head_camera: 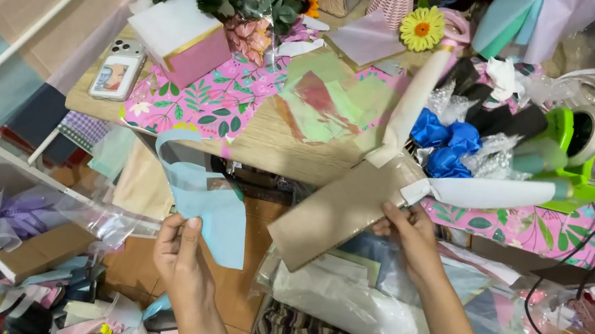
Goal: The person wraps a bouquet of artificial flowers using various colored papers and a cardboard base. They fold and secure light blue, pink, and green papers around the bouquet, using tape to hold the layers in place. The person also uses scissors to trim the edges of the wrapping paper.
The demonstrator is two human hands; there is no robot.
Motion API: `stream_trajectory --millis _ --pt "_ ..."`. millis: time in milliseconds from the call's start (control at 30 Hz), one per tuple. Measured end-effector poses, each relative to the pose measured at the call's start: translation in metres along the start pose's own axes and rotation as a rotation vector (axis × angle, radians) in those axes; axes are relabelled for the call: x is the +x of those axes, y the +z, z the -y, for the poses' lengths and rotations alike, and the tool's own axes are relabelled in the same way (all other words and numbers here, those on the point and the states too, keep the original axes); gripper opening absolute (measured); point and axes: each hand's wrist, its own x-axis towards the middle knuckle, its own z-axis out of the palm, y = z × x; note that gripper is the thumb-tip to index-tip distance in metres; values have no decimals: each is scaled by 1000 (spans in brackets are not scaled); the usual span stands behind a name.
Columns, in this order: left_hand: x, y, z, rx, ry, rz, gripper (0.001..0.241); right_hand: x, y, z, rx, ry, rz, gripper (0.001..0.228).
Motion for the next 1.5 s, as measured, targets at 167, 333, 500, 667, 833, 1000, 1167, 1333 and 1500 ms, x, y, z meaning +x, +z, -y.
stream_trajectory --millis 167,333,500,667,833,1000,1167,1333,1500 --pt "-3 2 -6 1 21 25 15 0 15 7 66 72 57 40" --pt "-6 5 -6 34 38 46 12 1 13 14 -259 208 76 52" --pt "-7 8 -3 32 8 53 16 -24 7 20 -923 -435 32 55" --pt "-5 4 8 33 -8 64 18 -31 16 35 -992 -541 -115 29" --pt "-6 8 8 50 -27 47 20 -32 35 72 -1063 -303 -69 71" --pt "-8 16 14 76 -30 84 16 -25 49 89 -1204 -95 -11 84" --pt "-11 24 18 112 -69 108 15 -9 41 81 -1260 -89 1 82" --pt "-2 21 36 134 -103 242 9 -32 49 92 -1146 -138 -6 82" --pt "4 23 66 -7 -289 373 15 -28 46 84 -1129 -200 -33 82"
